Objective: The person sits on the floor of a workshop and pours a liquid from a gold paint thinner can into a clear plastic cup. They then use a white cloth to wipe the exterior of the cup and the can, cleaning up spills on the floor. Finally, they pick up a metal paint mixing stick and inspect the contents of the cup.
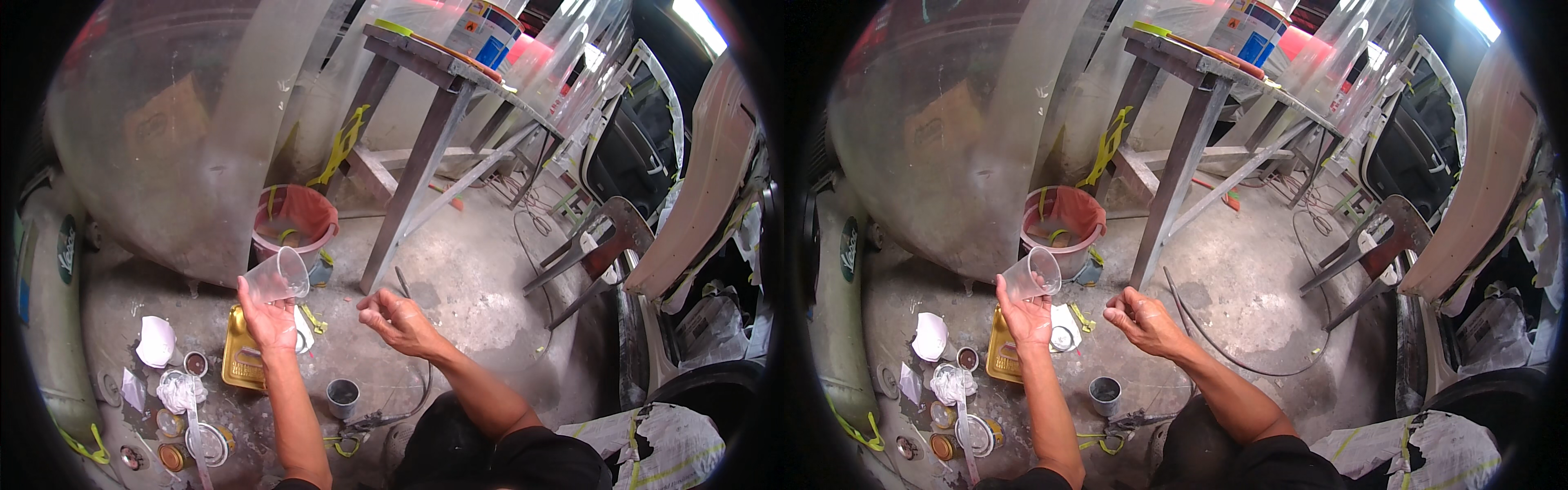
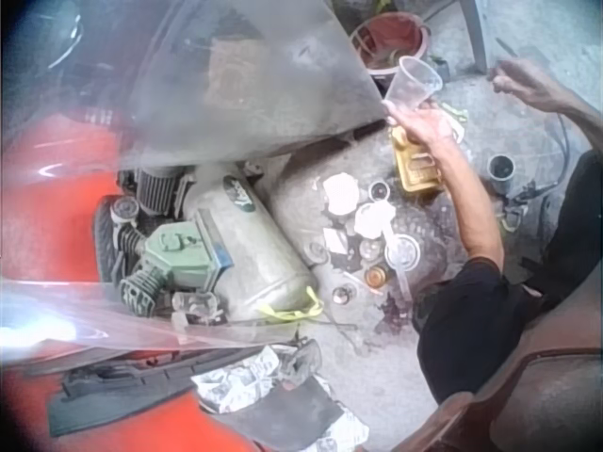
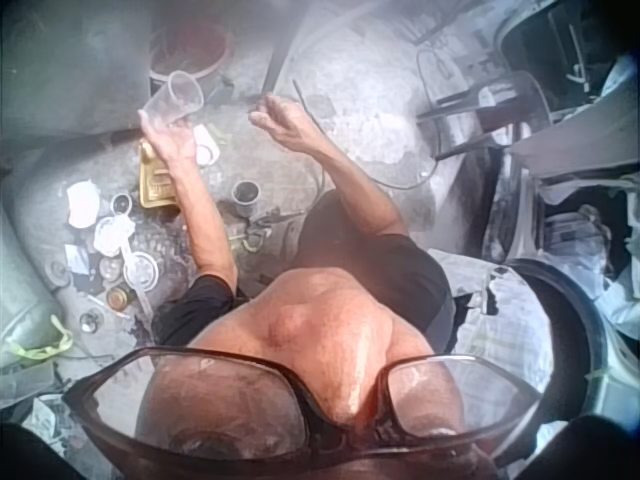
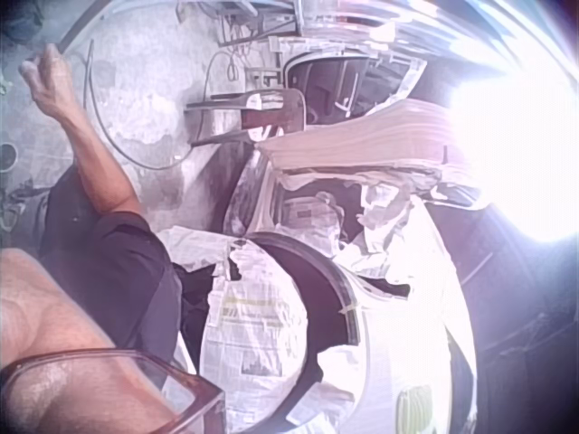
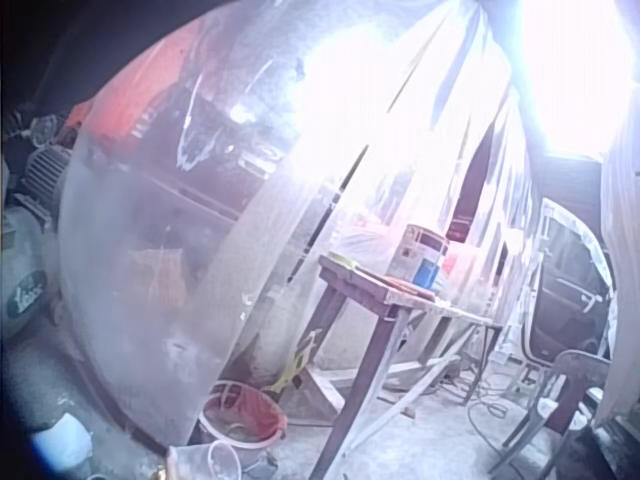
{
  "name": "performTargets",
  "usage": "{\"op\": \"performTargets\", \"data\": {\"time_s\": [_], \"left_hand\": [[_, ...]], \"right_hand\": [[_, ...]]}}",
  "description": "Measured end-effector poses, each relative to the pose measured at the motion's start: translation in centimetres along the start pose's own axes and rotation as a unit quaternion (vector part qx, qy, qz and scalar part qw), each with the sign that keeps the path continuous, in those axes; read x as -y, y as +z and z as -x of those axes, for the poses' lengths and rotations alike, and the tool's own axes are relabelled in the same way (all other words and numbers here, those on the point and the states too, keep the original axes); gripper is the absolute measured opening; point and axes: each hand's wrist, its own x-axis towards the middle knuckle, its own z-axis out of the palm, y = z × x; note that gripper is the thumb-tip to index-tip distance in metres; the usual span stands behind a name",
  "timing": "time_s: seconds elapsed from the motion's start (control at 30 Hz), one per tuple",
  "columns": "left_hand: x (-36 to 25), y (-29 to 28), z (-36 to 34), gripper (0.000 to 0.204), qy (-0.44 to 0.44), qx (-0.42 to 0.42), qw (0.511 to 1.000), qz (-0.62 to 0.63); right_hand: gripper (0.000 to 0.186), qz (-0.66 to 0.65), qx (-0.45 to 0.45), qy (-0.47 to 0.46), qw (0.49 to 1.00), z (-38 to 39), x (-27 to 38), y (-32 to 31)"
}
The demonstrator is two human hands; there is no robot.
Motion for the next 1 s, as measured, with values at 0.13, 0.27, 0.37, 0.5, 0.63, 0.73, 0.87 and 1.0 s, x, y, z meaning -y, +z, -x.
{"op": "performTargets", "data": {"time_s": [0.13,0.27,0.37,0.5,0.63,0.73,0.87,1.0], "left_hand": [[0.0,-0.1,0.0,0.055,-0.004,0.004,1.0,0.001],[-0.1,0.0,0.0,0.056,0.003,0.002,1.0,0.002],[-0.2,-0.1,-0.1,0.057,0.007,-0.004,1.0,-0.002],[-0.3,0.4,0.2,0.059,0.022,-0.016,1.0,-0.008],[0.0,0.6,0.2,0.06,0.017,-0.015,1.0,-0.008],[-0.1,0.2,0.1,0.058,0.004,-0.001,1.0,-0.008],[-0.1,0.2,0.0,0.057,0.008,-0.005,1.0,-0.006],[-0.1,0.2,0.1,0.057,0.004,0.001,1.0,-0.009]], "right_hand": [[0.028,-0.025,-0.031,-0.004,0.999,0.0,-0.1,0.2],[0.032,-0.011,-0.069,-0.025,0.997,-0.2,-1.0,0.1],[0.032,-0.025,-0.107,-0.047,0.993,-0.4,-1.9,0.3],[0.03,-0.104,-0.11,0.051,0.987,-0.4,-0.4,-0.1],[0.027,-0.121,-0.145,0.058,0.98,-0.5,-1.4,-0.2],[0.025,-0.106,-0.165,0.039,0.98,-0.6,-1.5,-0.1],[0.024,-0.129,-0.147,0.065,0.979,-0.5,-0.5,-0.2],[0.024,-0.127,-0.142,0.061,0.98,-0.3,0.0,-0.3]]}}
